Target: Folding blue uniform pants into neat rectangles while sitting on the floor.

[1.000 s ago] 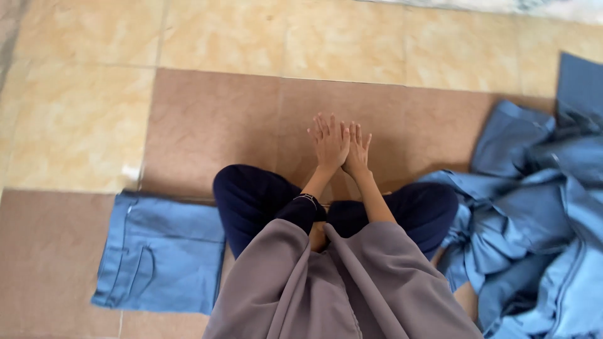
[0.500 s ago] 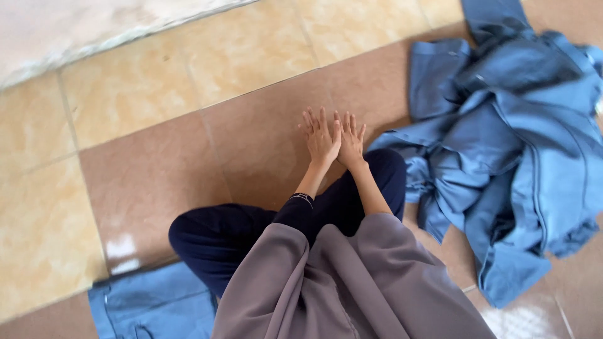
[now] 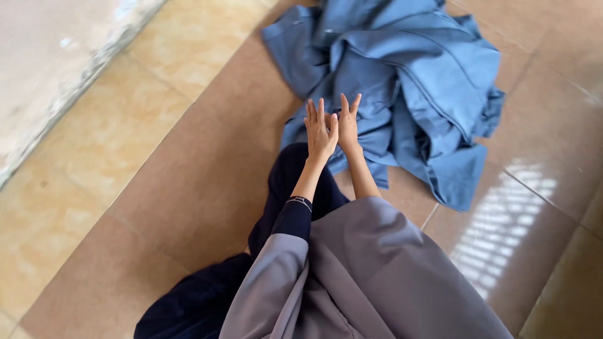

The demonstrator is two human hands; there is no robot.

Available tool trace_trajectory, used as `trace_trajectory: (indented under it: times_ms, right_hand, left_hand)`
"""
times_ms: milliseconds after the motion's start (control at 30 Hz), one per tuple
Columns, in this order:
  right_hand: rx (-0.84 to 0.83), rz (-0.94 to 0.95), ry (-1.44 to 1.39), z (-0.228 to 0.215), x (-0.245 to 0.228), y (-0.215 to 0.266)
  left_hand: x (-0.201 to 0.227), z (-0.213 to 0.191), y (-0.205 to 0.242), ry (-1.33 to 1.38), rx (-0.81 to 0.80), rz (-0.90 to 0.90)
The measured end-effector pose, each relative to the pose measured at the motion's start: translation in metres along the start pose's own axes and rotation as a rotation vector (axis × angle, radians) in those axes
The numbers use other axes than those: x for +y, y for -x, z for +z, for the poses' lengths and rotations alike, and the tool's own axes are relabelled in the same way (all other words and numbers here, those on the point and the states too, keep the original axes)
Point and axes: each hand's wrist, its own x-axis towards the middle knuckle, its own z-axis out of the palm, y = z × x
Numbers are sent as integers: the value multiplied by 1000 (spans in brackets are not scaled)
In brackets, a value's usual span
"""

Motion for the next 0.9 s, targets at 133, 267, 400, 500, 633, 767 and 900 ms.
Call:
trace_trajectory:
  times_ms: [133,267,400,500,633,767,900]
  right_hand:
    - [33,77,-51,-29,42,1]
    - [-39,112,-10,-41,50,8]
    - [-83,68,-7,-48,42,-7]
    - [-24,47,78,-49,41,-26]
    - [-43,173,206,-12,94,-53]
    - [16,160,255,45,138,-45]
    - [-189,132,144,55,121,31]
  left_hand:
    - [0,54,17,161,-112,-37]
    - [-30,93,36,266,-159,-99]
    - [-25,77,24,315,-289,-235]
    - [-34,71,17,389,-246,-348]
    - [-48,74,13,430,-245,-538]
    - [-35,58,6,513,-252,-643]
    - [-44,62,6,637,-221,-744]
